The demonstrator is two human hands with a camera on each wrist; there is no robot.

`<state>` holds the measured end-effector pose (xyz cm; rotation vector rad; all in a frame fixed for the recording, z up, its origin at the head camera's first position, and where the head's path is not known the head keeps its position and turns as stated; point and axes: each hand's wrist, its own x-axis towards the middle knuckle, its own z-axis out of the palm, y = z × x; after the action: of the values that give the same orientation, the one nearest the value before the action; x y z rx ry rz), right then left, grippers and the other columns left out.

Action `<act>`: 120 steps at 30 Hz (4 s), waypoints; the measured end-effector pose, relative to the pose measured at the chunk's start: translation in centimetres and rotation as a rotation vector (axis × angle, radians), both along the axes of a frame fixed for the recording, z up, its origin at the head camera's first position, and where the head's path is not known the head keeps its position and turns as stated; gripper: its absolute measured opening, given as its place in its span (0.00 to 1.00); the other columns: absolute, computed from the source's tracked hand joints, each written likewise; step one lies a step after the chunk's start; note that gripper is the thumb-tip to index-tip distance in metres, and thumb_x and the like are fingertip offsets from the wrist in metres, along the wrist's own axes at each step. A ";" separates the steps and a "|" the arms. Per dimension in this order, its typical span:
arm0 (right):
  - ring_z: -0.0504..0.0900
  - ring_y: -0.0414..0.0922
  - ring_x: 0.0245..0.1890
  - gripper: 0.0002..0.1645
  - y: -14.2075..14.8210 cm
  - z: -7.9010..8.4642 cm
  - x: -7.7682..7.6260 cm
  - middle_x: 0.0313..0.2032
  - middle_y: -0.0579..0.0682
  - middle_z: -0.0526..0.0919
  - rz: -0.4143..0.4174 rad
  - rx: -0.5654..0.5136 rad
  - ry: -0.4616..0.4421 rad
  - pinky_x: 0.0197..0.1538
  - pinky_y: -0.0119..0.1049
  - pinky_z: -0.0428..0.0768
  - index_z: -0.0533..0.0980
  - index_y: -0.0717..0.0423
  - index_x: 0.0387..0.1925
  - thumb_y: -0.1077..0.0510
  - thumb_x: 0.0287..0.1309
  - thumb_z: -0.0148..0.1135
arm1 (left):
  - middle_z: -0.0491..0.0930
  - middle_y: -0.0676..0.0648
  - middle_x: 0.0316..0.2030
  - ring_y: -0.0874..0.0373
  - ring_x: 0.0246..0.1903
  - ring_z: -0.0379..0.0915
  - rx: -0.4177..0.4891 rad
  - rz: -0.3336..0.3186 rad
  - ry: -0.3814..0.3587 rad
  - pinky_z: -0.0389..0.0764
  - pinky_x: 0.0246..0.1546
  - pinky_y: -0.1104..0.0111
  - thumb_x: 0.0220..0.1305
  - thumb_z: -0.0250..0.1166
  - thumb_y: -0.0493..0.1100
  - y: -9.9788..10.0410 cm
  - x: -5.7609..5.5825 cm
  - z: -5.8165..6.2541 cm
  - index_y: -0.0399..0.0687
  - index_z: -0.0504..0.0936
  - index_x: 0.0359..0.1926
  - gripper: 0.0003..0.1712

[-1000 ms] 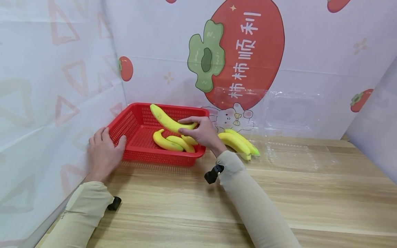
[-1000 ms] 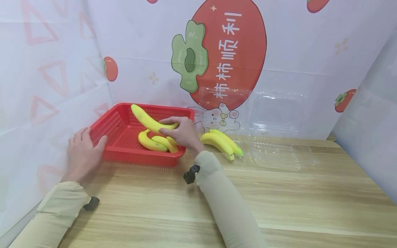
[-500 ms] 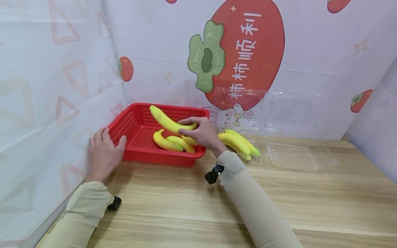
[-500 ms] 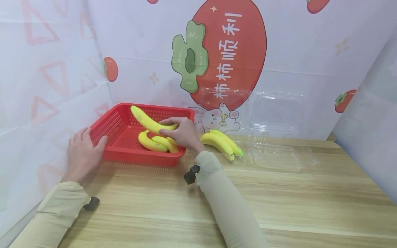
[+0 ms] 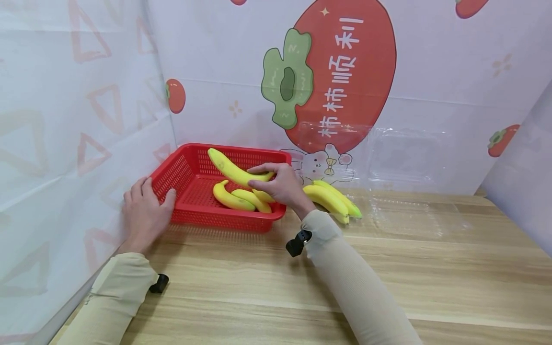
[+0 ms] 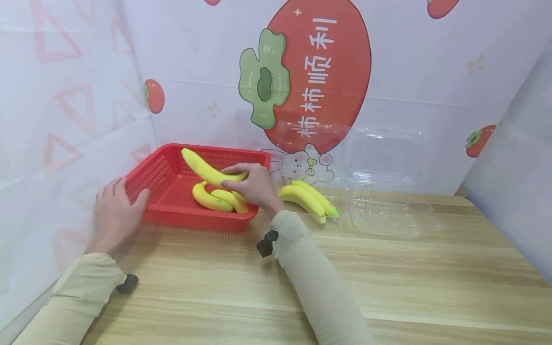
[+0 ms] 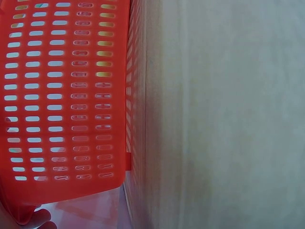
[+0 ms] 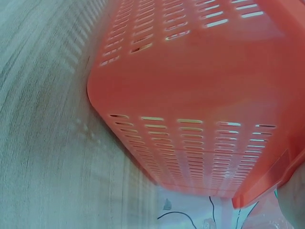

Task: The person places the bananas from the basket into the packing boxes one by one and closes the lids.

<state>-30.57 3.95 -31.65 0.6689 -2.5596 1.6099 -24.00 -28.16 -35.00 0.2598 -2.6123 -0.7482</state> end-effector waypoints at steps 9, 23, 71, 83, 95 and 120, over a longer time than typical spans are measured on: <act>0.81 0.47 0.53 0.19 0.0 -0.1 -0.1 0.55 0.43 0.89 -0.019 0.030 -0.022 0.43 0.34 0.89 0.89 0.38 0.54 0.47 0.61 0.77 | 0.54 0.25 0.77 0.27 0.70 0.52 -0.005 -0.004 -0.007 0.63 0.65 0.33 0.77 0.48 0.60 0.1 0.1 0.1 0.28 0.52 0.80 0.47; 0.81 0.46 0.55 0.19 -0.1 0.2 0.0 0.56 0.44 0.89 -0.039 0.086 0.010 0.46 0.36 0.90 0.89 0.38 0.55 0.48 0.61 0.77 | 0.55 0.24 0.77 0.27 0.69 0.54 -0.022 -0.003 0.012 0.61 0.66 0.33 0.77 0.47 0.61 0.2 0.1 0.1 0.26 0.53 0.79 0.47; 0.81 0.50 0.55 0.22 4.2 0.6 2.8 0.56 0.49 0.88 -0.051 0.055 0.118 0.46 0.39 0.91 0.87 0.47 0.58 0.52 0.62 0.76 | 0.56 0.25 0.76 0.27 0.70 0.53 -0.024 -0.010 0.035 0.60 0.68 0.34 0.77 0.48 0.60 -0.2 0.3 0.0 0.26 0.55 0.78 0.46; 0.82 0.50 0.56 0.22 5.6 0.3 3.3 0.57 0.50 0.88 -0.060 0.041 0.125 0.48 0.42 0.91 0.88 0.47 0.58 0.51 0.63 0.76 | 0.56 0.24 0.76 0.26 0.70 0.53 -0.026 -0.011 0.035 0.59 0.67 0.34 0.77 0.48 0.60 -0.3 0.3 -0.1 0.25 0.55 0.79 0.47; 0.84 0.49 0.54 0.20 7.9 -0.5 3.6 0.55 0.50 0.90 -0.074 0.037 0.178 0.48 0.36 0.89 0.89 0.49 0.55 0.54 0.61 0.77 | 0.56 0.24 0.76 0.26 0.69 0.53 -0.022 -0.013 0.031 0.58 0.68 0.34 0.77 0.47 0.60 -0.4 0.4 0.0 0.25 0.55 0.79 0.47; 0.81 0.40 0.40 0.22 16.8 -1.5 5.2 0.54 0.54 0.90 -0.260 0.127 0.183 0.37 0.24 0.85 0.88 0.51 0.57 0.50 0.63 0.77 | 0.56 0.24 0.76 0.26 0.69 0.53 -0.023 -0.014 0.026 0.60 0.66 0.33 0.77 0.47 0.60 -0.2 0.1 0.0 0.26 0.54 0.79 0.46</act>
<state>-25.38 20.79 -33.18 0.4435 -2.5069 1.2551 -23.90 -28.34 -35.05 0.2234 -2.5989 -0.7212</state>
